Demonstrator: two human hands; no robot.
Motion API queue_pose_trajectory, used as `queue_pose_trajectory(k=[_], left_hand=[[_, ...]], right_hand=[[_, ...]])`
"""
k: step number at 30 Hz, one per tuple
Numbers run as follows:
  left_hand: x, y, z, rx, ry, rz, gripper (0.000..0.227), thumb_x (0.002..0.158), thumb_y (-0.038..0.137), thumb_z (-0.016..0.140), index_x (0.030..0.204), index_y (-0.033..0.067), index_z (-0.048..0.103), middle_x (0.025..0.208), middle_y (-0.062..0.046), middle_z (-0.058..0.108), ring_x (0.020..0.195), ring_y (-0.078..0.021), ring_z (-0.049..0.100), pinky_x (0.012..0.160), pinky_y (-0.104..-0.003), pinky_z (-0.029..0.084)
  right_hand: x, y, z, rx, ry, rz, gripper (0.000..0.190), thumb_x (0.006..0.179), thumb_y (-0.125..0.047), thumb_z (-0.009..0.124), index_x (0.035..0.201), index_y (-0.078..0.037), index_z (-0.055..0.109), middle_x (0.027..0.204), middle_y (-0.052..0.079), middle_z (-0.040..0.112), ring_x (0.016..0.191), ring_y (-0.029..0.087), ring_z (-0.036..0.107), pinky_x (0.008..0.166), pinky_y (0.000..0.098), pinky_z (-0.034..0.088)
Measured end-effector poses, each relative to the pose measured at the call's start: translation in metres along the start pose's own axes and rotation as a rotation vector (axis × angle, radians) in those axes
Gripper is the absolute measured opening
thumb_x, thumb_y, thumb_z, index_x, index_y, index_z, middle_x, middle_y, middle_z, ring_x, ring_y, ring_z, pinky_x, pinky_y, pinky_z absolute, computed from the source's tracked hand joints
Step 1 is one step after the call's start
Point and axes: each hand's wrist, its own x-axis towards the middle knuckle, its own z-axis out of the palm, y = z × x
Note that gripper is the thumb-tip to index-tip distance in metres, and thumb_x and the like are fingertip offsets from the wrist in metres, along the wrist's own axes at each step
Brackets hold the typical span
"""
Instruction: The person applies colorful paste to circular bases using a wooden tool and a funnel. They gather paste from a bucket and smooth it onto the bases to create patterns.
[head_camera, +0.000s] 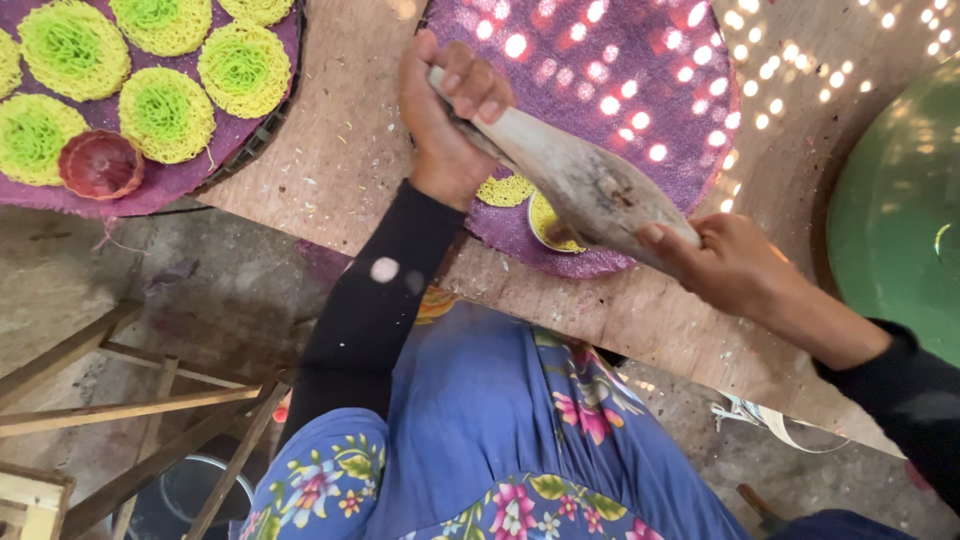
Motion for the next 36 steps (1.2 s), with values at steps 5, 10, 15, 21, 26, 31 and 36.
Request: queue_pose_trajectory(k=[5, 10, 15, 21, 26, 31, 36], left_hand=[[0.006, -0.01, 0.027, 0.041, -0.208, -0.092, 0.051, 0.104, 0.059, 0.046, 0.09, 0.0114, 0.059, 0.079, -0.003, 0.058, 0.074, -0.0164, 0.062, 0.07, -0.034, 0.054], [-0.021, -0.015, 0.054, 0.907, -0.583, -0.237, 0.062, 0.084, 0.043, 0.074, 0.127, 0.0024, 0.058, 0.124, -0.013, 0.066, 0.116, -0.0262, 0.068, 0.1, -0.037, 0.058], [-0.033, -0.054, 0.05, 1.842, -0.797, 0.222, 0.053, 0.077, 0.025, 0.097, 0.118, 0.0072, 0.069, 0.121, -0.013, 0.074, 0.115, -0.0286, 0.068, 0.102, -0.04, 0.055], [-0.048, -0.041, 0.038, 1.512, -0.359, 0.283, 0.059, 0.073, 0.023, 0.096, 0.116, -0.0005, 0.064, 0.112, -0.011, 0.074, 0.104, -0.0204, 0.074, 0.094, -0.035, 0.06], [-0.058, -0.035, 0.04, 1.555, -0.324, 0.305, 0.053, 0.079, 0.017, 0.094, 0.12, 0.0008, 0.065, 0.115, -0.011, 0.075, 0.107, -0.021, 0.075, 0.096, -0.035, 0.06], [-0.058, -0.04, 0.038, 1.496, -0.258, 0.257, 0.055, 0.077, 0.018, 0.095, 0.119, 0.0005, 0.065, 0.113, -0.01, 0.074, 0.104, -0.0188, 0.074, 0.093, -0.033, 0.06], [-0.06, -0.039, 0.032, 1.409, -0.214, 0.272, 0.051, 0.079, 0.014, 0.093, 0.12, 0.0006, 0.065, 0.114, -0.009, 0.074, 0.105, -0.0171, 0.073, 0.093, -0.033, 0.06]], right_hand=[[-0.009, 0.019, -0.014, -0.031, 0.117, 0.021, 0.071, 0.092, -0.063, 0.055, 0.076, 0.005, 0.07, 0.056, 0.015, 0.057, 0.052, 0.02, 0.056, 0.049, 0.0419, 0.043], [-0.013, 0.074, -0.014, 0.396, 0.095, -0.17, 0.061, 0.106, -0.052, 0.051, 0.091, 0.005, 0.068, 0.066, 0.009, 0.057, 0.057, 0.016, 0.051, 0.051, 0.0374, 0.038], [0.003, 0.084, 0.007, 1.017, -0.117, -0.328, 0.049, 0.112, -0.04, 0.042, 0.109, 0.002, 0.065, 0.095, 0.008, 0.067, 0.082, 0.017, 0.061, 0.075, 0.0346, 0.052], [0.023, 0.044, 0.079, 0.139, 0.505, -0.746, 0.03, 0.099, -0.028, 0.068, 0.118, -0.005, 0.068, 0.108, 0.01, 0.072, 0.099, 0.024, 0.069, 0.085, 0.0381, 0.055], [0.041, 0.044, 0.105, 0.021, 0.417, -0.642, 0.026, 0.095, -0.02, 0.074, 0.115, -0.005, 0.07, 0.104, 0.012, 0.072, 0.089, 0.025, 0.068, 0.077, 0.039, 0.054], [0.043, 0.044, 0.098, 0.058, 0.288, -0.68, 0.02, 0.097, -0.02, 0.071, 0.114, -0.01, 0.068, 0.096, 0.009, 0.072, 0.084, 0.022, 0.069, 0.076, 0.0354, 0.054], [0.037, 0.03, 0.086, 0.048, 0.254, -0.713, 0.02, 0.098, -0.018, 0.068, 0.116, -0.009, 0.066, 0.098, 0.008, 0.072, 0.087, 0.021, 0.071, 0.077, 0.0353, 0.054]])
